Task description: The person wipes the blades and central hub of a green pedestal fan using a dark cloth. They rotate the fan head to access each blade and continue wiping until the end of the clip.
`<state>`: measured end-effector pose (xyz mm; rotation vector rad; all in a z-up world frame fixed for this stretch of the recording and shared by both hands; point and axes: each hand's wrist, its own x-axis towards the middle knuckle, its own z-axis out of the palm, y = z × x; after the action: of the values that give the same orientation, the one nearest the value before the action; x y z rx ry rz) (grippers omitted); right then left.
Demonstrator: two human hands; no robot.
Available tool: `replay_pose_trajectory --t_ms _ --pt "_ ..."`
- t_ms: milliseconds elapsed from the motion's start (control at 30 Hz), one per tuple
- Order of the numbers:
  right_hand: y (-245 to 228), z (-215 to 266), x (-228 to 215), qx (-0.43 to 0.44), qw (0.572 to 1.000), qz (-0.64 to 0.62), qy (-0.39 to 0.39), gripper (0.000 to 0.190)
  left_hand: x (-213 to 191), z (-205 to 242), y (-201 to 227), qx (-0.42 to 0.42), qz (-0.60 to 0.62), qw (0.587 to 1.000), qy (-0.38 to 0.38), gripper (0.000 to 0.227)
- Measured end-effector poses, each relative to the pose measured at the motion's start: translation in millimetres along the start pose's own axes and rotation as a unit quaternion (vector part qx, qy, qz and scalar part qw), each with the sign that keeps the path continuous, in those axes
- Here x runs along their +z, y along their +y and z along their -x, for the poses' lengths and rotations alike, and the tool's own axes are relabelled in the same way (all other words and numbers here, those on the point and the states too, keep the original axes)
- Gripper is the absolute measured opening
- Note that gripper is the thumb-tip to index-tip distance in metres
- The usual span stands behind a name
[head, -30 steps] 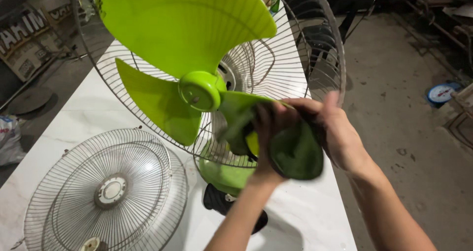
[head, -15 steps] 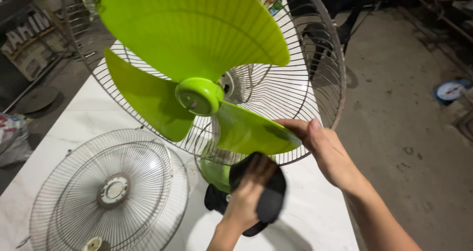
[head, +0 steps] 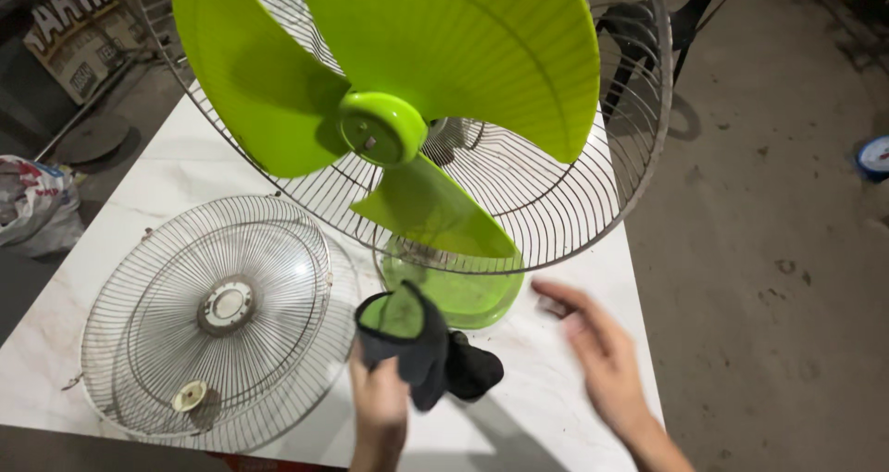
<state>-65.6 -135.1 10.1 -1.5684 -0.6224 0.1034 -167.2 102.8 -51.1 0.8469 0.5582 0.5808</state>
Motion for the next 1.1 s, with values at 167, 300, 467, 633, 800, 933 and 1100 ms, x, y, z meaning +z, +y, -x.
replay_pose_trajectory --t_ms 167,300,467,633,800,933,1100 --pt "52 35 19 0.109 0.982 -0.04 -0.151 0.05 68 40 3 0.001 -0.204 0.933 -0.297 0.039" --pt "95 53 15 0.174 0.974 0.123 -0.073 0.045 96 60 53 0.381 -0.42 0.66 -0.492 0.048" --pt "106 81 -2 0.186 0.98 -0.062 0.027 0.041 146 -7 122 0.622 -0.569 0.393 -0.366 0.048" --pt "65 64 7 0.102 0.991 0.084 -0.023 0.041 183 -70 137 0.575 -0.662 0.17 -0.45 0.015" --pt "23 -28 22 -0.248 0.936 0.24 0.073 0.052 183 -96 135 0.635 -0.5 0.238 -0.539 0.014" --pt "12 -65 19 -0.253 0.907 0.335 0.029 0.049 189 -106 136 0.709 -0.439 0.198 -0.515 0.016" --pt "30 -80 34 -0.096 0.926 0.34 0.13 0.031 203 -110 133 0.705 -0.406 0.251 -0.525 0.016"
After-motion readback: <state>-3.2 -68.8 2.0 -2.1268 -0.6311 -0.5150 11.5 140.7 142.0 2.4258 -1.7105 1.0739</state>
